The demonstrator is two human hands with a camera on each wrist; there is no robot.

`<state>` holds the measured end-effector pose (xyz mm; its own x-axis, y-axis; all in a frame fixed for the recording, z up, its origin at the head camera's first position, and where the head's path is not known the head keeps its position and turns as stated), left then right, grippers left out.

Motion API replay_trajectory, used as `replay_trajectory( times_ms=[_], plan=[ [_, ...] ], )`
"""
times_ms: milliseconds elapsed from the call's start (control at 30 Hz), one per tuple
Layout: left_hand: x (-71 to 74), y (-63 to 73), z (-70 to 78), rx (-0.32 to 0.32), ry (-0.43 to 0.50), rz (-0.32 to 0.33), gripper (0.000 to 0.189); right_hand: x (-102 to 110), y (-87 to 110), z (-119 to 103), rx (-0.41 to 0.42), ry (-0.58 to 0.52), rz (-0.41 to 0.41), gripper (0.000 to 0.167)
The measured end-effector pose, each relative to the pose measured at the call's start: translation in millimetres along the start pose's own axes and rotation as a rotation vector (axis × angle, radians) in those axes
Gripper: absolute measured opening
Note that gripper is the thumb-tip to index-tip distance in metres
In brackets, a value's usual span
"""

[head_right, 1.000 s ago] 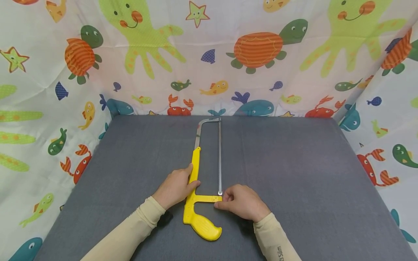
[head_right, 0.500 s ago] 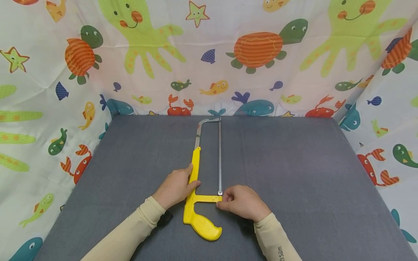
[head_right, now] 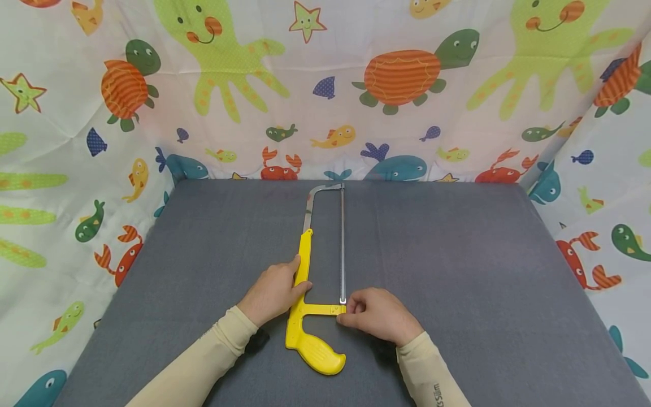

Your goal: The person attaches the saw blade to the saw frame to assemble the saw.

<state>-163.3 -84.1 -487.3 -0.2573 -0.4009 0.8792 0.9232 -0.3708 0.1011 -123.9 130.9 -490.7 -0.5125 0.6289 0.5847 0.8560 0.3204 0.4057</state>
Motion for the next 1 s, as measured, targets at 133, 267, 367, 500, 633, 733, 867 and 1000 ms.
replay_trajectory(
  times_ms=[133,267,367,500,633,733,867,1000],
  plan=[
    [-0.2,0.0,-0.3,-0.001,-0.004,-0.002,0.075,-0.1,-0.6,0.5,0.005,-0.005,-0.007,0.024],
    [-1.1,0.2,-0.8,0.002,-0.004,-0.007,0.075,-0.4,-1.0,1.1,0.009,0.004,-0.010,0.022],
    [-0.9,0.2,-0.8,0.001,0.000,-0.004,0.075,-0.4,-1.4,1.2,0.009,0.013,-0.009,0.019],
    [0.0,0.1,-0.6,-0.007,0.004,0.006,0.074,-0.2,-1.9,0.7,0.015,0.026,-0.003,0.012],
    [0.7,0.1,0.1,-0.014,0.003,0.012,0.073,0.1,-2.6,0.2,0.021,0.042,0.002,0.010],
    [0.8,0.2,0.3,-0.013,0.005,0.012,0.073,0.4,-2.9,0.3,0.026,0.052,0.005,0.010],
    [0.3,0.4,0.1,-0.005,0.007,0.005,0.074,0.6,-3.0,1.1,0.025,0.054,0.007,0.011],
    [0.0,0.4,-0.2,-0.001,0.001,0.004,0.074,0.3,-3.2,2.1,0.020,0.052,0.004,0.012]
  ],
)
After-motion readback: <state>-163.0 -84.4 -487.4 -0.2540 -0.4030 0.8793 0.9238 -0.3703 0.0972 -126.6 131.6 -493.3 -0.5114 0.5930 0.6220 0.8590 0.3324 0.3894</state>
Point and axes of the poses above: each hand's wrist, its own y-axis away from the middle knuckle, its own x-axis out of the back of the hand, z = x × y, the point moved 6 cm from there along -y, towards the middle knuckle, and after that the axes turned 9 degrees about -x, right-handed, at the moved point
